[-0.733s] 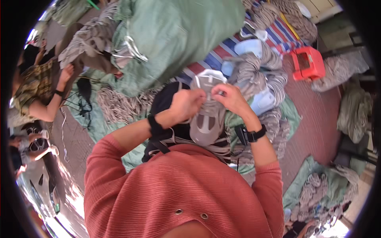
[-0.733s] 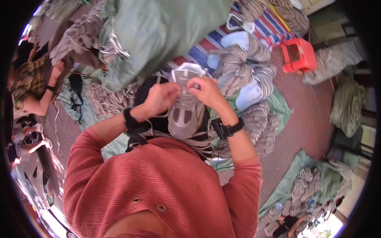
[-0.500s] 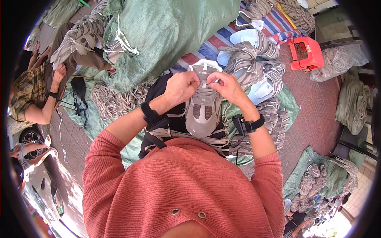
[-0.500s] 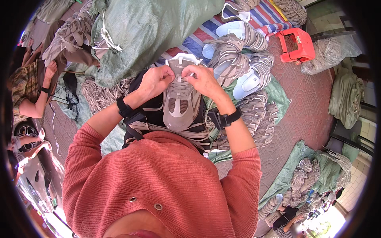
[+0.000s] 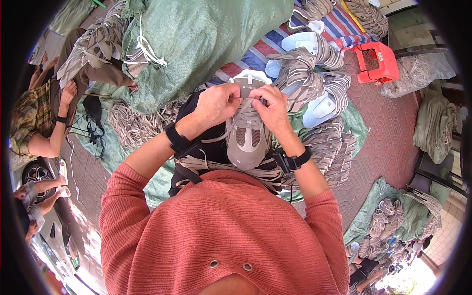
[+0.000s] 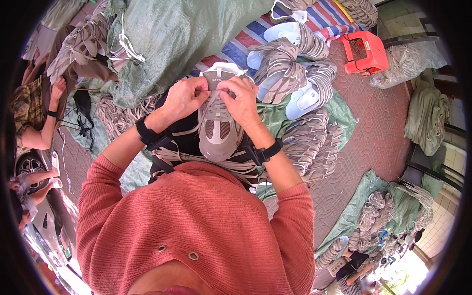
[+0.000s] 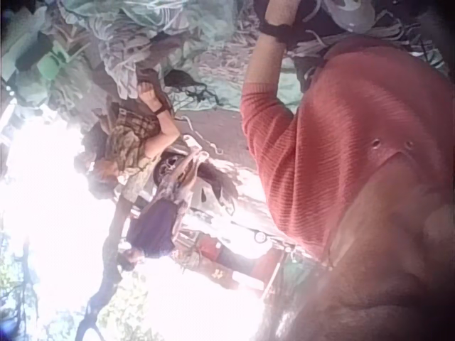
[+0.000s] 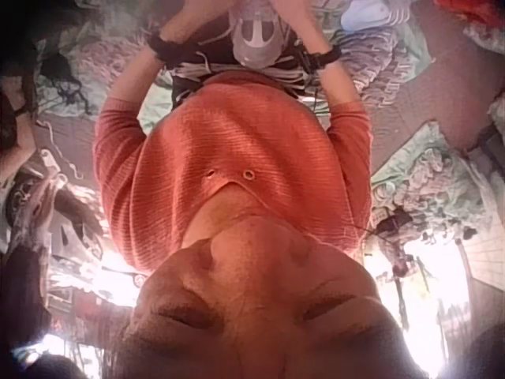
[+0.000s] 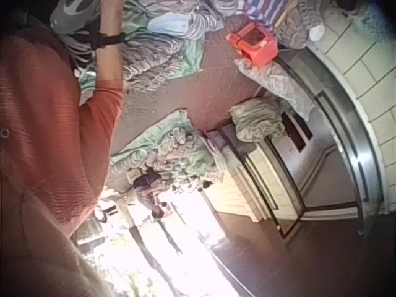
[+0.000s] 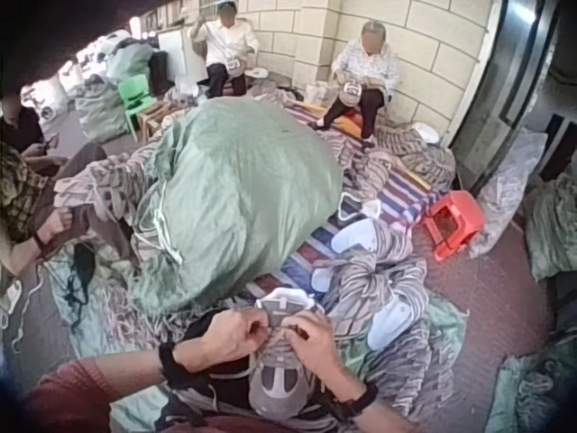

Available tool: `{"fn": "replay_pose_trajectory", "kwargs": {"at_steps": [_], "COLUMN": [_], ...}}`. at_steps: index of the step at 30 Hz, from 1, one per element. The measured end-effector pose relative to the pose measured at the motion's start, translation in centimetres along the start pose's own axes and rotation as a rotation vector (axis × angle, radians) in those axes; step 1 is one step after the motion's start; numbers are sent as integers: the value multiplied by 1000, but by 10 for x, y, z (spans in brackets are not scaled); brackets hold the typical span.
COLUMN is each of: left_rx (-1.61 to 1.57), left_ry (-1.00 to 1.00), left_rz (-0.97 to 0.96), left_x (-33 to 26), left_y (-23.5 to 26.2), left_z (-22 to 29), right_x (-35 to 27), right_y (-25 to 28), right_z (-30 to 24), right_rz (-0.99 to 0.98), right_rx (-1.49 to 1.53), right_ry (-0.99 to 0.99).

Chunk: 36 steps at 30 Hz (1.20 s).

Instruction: Insert laces into the eyelets of a shoe upper.

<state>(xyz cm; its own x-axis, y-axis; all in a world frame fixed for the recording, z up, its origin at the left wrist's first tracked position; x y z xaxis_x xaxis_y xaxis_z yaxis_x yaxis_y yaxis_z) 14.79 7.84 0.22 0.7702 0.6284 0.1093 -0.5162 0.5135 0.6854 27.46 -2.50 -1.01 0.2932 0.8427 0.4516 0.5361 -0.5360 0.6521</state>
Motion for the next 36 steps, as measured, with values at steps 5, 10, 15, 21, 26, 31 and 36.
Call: {"fn": "replay_pose_trajectory", "kwargs": {"at_steps": [5,10,15,21,26,31,36], "left_rx": [-39,-47,-62,51,65,37,108], "left_ry": [2,15,-82,-225,-320,-271,-207], "left_rz": [-67,-121,-138,-126,-62,-74,-169], "left_x": [0,0,1,-3,-3,1,5], "left_y": [-2,0,0,1,2,0,-10], "left_z": [-4,-3,2,6,9,16,9], "right_x": [-11,-16,-38,-31,-1,26,24], "right_y": [7,39,41,39,46,27,31], "right_z": [8,-33,-52,-55,-36,-11,4], "right_rz": [161,43,-16,-236,-196,-388,-551], "right_rx": [740,206,71,-147,-185,-266,-248], "right_ry": [-590,-28,138,251,243,236,117]}}
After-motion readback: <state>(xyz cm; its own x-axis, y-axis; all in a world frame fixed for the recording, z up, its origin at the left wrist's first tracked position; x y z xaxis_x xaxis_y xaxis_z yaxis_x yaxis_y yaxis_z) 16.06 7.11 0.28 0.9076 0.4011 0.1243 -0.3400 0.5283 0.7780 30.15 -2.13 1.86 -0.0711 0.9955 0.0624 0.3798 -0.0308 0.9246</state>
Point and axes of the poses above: each hand's wrist, its own x-axis towards the middle knuckle, its own y-axis out of the back of the hand, z = x × y, the point moved 4 cm from there along x, towards the middle knuckle, and after that the axes turned 6 degrees about z, right-handed, at the moved point
